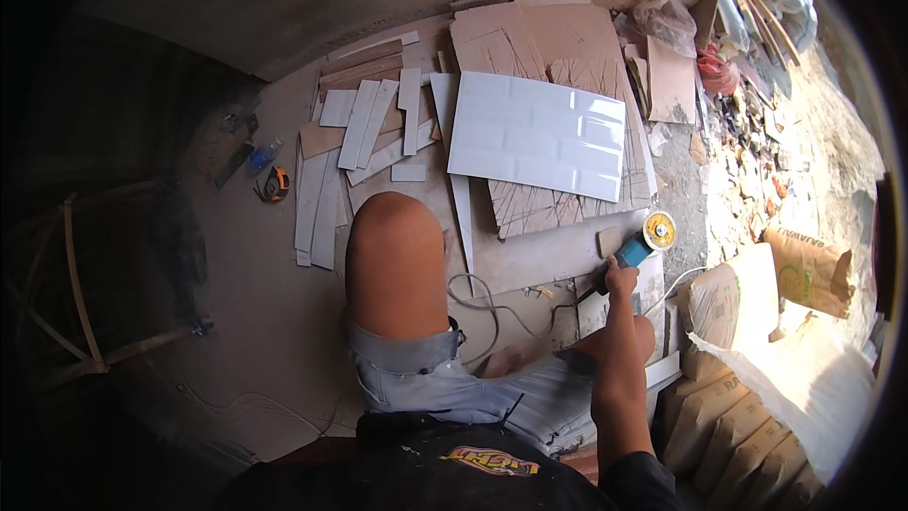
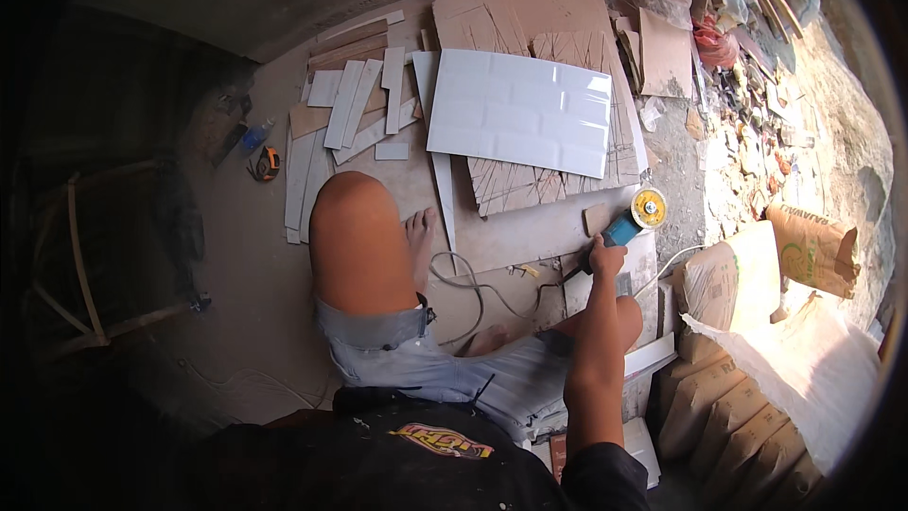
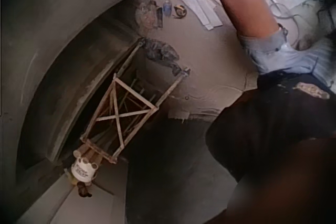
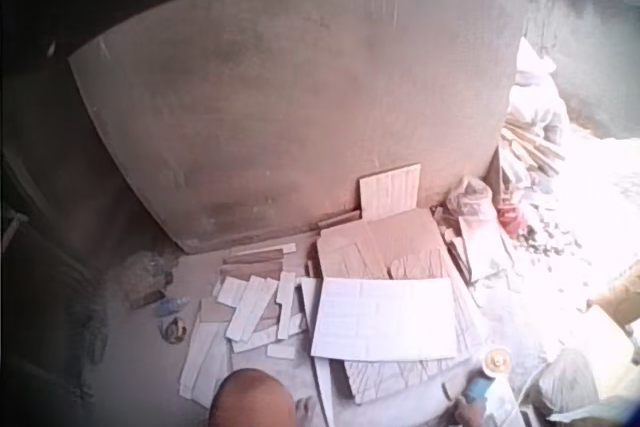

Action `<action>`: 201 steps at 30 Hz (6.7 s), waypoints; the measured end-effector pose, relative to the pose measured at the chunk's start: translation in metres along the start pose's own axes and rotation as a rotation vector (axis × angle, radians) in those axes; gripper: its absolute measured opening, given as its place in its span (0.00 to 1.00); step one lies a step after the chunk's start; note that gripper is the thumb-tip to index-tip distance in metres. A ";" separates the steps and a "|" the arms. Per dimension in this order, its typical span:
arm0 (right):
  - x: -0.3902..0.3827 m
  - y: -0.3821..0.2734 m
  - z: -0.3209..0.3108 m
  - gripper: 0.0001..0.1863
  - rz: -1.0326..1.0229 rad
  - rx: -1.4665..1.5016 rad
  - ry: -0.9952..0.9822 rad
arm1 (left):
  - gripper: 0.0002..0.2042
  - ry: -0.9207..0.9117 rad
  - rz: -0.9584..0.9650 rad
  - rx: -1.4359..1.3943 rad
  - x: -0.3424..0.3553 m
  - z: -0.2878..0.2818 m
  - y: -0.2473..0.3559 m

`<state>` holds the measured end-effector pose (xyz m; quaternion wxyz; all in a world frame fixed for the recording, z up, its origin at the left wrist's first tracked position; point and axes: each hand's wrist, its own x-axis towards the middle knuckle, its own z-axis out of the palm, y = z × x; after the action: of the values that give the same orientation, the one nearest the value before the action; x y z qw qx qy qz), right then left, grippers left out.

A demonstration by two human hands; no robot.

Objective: The person uses an angle grinder to cut white ceramic tiles into smaller rectangular pieces. They position the tile, cut along a line, and then separate the pieces, repeating the process with another tile.

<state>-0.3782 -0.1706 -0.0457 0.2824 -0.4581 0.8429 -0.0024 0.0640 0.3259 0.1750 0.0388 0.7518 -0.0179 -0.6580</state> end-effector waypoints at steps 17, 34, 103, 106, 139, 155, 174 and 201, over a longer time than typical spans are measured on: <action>-0.006 0.008 0.003 0.48 -0.043 0.048 0.012 | 0.10 0.114 0.068 -0.048 -0.034 0.076 -0.044; -0.010 0.002 -0.005 0.48 0.037 0.094 0.005 | 0.10 0.114 0.040 0.122 -0.034 0.034 -0.012; -0.013 -0.199 -0.001 0.37 -0.368 0.059 0.355 | 0.36 0.631 1.066 -0.196 0.290 -0.030 0.518; -0.031 -0.187 -0.001 0.34 -0.312 0.102 0.305 | 0.34 0.569 1.119 -0.135 0.280 -0.038 0.504; -0.016 -0.029 -0.002 0.42 0.220 0.123 0.284 | 0.17 0.935 1.392 -0.081 0.223 -0.023 0.500; -0.131 -0.141 -0.081 0.21 -0.208 1.078 -0.392 | 0.31 -1.066 0.715 0.076 0.109 0.167 0.438; -0.201 -0.310 -0.007 0.34 -0.859 0.532 -0.206 | 0.31 0.388 1.384 0.465 0.180 0.074 0.402; -0.190 -0.307 0.017 0.37 -0.824 0.318 -0.213 | 0.35 0.659 1.504 0.530 0.183 0.093 0.391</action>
<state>-0.0540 -0.1971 0.1111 0.4100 -0.7039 0.5456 -0.1970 0.0056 -0.0816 0.0135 0.2909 0.6770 -0.6517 -0.1800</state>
